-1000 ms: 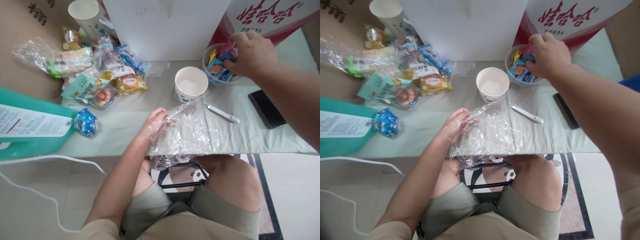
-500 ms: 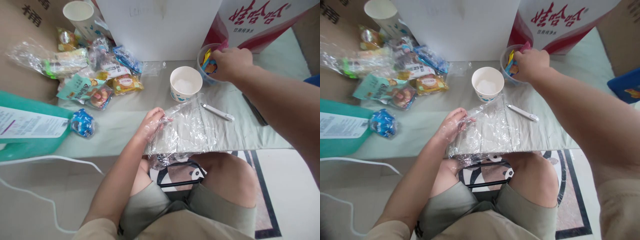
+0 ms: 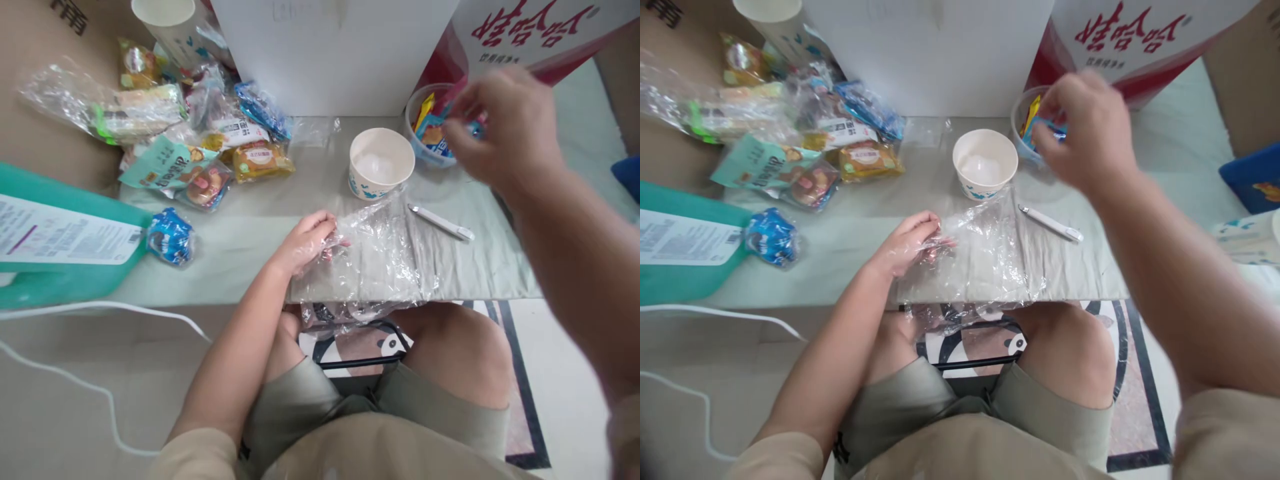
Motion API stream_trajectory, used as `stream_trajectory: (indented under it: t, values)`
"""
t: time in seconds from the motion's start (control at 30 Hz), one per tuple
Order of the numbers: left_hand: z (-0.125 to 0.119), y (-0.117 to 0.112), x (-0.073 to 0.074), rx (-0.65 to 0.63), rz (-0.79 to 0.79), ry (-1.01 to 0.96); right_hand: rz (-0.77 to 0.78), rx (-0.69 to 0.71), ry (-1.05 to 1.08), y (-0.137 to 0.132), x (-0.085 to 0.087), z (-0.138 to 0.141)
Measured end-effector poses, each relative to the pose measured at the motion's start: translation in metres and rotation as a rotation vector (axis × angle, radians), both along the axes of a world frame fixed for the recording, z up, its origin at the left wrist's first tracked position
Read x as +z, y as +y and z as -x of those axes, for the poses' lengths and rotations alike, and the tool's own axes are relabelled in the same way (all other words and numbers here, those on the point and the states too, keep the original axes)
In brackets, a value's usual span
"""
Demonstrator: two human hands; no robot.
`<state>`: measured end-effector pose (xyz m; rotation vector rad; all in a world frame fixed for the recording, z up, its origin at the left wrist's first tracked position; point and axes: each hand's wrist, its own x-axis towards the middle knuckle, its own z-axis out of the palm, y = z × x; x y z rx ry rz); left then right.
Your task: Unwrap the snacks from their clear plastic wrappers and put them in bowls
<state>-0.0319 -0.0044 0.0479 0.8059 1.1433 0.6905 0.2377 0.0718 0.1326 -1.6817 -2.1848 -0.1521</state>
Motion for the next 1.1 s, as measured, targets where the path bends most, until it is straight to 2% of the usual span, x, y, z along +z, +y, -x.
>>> stream_trajectory:
  t: [0.07,0.13,0.2,0.27,0.4,0.47,0.6,0.67,0.8,0.9,1.0,1.1]
  values:
    - [0.005,0.0,0.0,-0.076,-0.008,-0.025,0.074,0.226,0.156,-0.044,-0.015,0.012]
    - [0.01,0.0,0.0,-0.15,-0.014,-0.042,0.147,0.33,0.175,-0.082,-0.036,0.023]
    - [0.016,0.0,0.001,-0.234,-0.03,-0.051,0.147,0.281,0.174,-0.104,-0.06,0.029]
    - [0.02,0.0,0.003,-0.327,-0.043,-0.058,0.124,0.167,0.194,-0.112,-0.082,0.029]
    - [0.024,-0.001,0.008,-0.426,-0.051,-0.095,0.068,-0.072,0.487,-0.105,-0.117,0.013]
    - [0.025,-0.001,0.008,-0.436,-0.061,-0.137,0.076,-0.121,0.639,-0.102,-0.127,0.005]
    - [0.03,0.005,0.003,-0.456,-0.077,-0.173,0.123,0.018,0.71,-0.102,-0.128,0.004]
    - [0.034,0.011,0.001,-0.385,-0.071,-0.151,0.119,0.042,0.789,-0.103,-0.125,0.008]
    - [0.045,0.022,0.007,-0.137,-0.075,-0.049,0.148,-0.141,1.031,-0.099,-0.124,0.016]
    - [0.052,0.023,0.011,-0.1,-0.133,0.004,0.152,-0.234,1.142,-0.095,-0.127,0.017]
    - [0.049,0.021,0.002,-0.092,-0.21,0.025,0.075,-0.268,1.143,-0.093,-0.128,0.013]
    - [0.04,0.019,-0.013,0.071,-0.308,0.132,0.026,-0.199,1.217,-0.094,-0.127,0.007]
